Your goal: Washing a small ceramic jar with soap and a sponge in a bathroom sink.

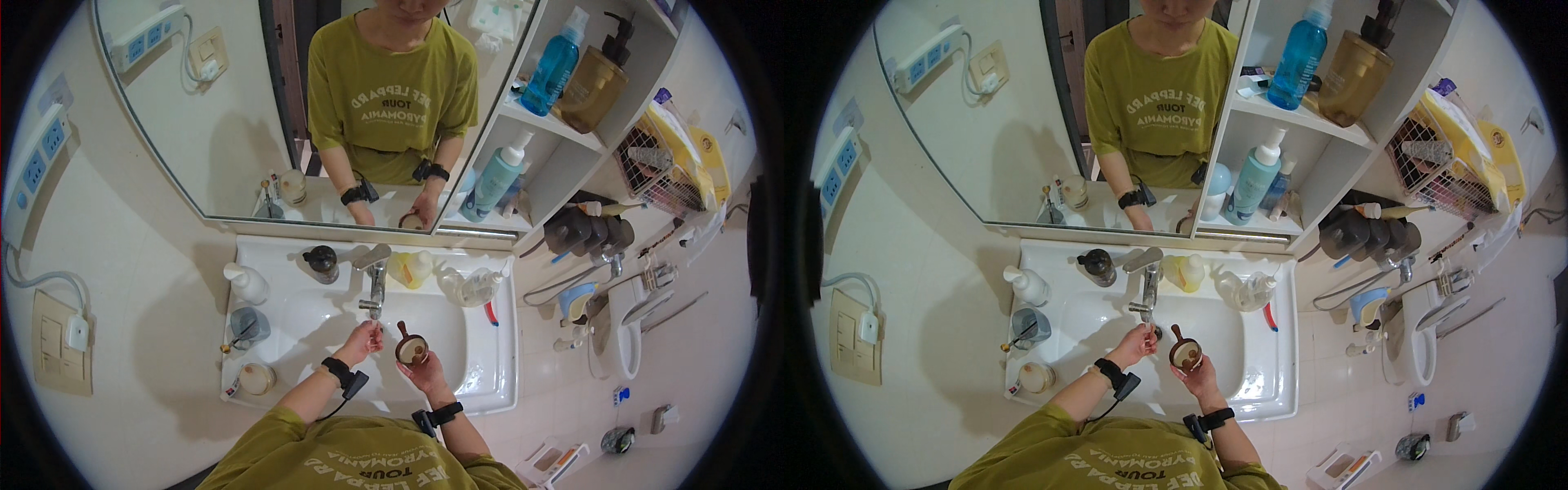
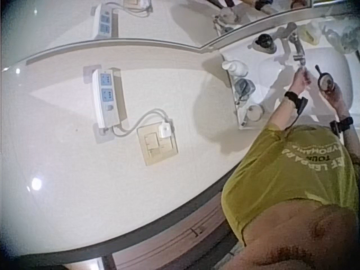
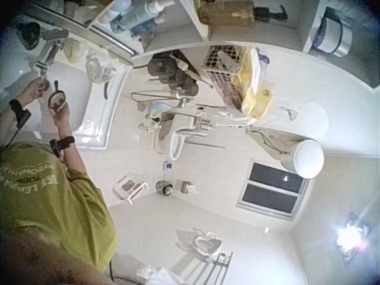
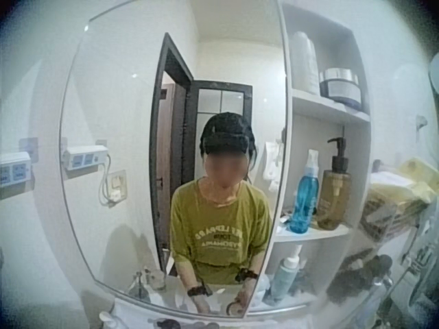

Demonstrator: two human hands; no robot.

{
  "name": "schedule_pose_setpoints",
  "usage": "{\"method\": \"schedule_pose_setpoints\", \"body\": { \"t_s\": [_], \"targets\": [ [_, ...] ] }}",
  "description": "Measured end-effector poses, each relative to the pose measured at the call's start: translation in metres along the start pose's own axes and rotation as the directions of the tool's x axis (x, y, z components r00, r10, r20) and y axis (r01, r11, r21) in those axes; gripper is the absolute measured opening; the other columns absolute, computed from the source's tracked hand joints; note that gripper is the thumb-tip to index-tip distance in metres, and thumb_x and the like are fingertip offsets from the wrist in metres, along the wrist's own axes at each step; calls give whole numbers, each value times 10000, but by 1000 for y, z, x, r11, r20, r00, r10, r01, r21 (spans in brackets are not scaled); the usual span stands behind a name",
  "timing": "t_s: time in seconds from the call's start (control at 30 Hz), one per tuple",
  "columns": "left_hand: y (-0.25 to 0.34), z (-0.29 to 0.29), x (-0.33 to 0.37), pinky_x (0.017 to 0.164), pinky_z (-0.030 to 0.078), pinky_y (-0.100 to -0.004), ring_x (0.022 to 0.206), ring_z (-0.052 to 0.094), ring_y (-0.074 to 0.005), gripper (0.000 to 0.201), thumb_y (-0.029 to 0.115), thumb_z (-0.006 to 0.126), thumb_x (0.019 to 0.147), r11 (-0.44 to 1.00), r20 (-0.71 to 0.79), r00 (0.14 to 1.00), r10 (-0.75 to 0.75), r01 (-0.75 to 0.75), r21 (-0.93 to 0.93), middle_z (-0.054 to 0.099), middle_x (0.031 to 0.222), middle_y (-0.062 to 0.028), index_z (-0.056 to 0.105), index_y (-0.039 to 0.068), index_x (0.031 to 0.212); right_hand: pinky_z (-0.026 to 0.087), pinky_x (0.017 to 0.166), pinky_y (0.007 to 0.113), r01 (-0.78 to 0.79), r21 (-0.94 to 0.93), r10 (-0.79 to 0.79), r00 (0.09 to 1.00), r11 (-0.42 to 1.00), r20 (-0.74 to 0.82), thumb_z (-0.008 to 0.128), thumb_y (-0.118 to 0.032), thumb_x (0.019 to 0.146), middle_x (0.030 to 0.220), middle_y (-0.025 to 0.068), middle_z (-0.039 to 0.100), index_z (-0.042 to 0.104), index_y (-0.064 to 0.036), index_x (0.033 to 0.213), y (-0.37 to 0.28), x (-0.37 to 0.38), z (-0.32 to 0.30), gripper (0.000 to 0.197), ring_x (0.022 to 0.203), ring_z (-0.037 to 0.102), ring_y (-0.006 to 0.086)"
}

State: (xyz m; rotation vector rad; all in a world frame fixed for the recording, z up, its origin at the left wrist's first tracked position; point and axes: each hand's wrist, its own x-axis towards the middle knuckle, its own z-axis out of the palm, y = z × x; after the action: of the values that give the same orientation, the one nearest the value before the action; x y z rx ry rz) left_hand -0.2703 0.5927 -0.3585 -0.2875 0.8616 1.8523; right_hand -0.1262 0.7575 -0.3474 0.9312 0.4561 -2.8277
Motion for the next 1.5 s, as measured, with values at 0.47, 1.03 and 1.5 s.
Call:
{"method": "schedule_pose_setpoints", "body": {
  "t_s": [0.47,1.03,1.5],
  "targets": [
    [16,17,4,704,476,-297,740,539,-149,239,283,419,920,984,35,993,112,-106,-146,542,813,-34,526,102,1033,432,888,481,16,9,-15,997,1000,-73,313,-243,887,1125,106,540,502,-89,1123,1,-2,9,339,1029,517,281],
    [20,30,6,755,441,-280,891,554,-165,314,320,470,880,992,177,977,118,-125,32,581,1037,-80,458,140,1136,416,906,465,12,18,-9,989,1000,-145,335,-231,878,1109,94,548,507,-102,1109,-3,-6,13,316,1019,522,274],
    [26,6,-16,678,458,-285,834,579,-183,245,357,467,899,987,92,983,162,-162,1,604,984,-91,496,131,988,430,896,464,25,8,-24,991,1000,-132,336,-227,876,1101,100,532,517,-95,1086,-3,-1,12,307,1011,507,268]
  ]
}}
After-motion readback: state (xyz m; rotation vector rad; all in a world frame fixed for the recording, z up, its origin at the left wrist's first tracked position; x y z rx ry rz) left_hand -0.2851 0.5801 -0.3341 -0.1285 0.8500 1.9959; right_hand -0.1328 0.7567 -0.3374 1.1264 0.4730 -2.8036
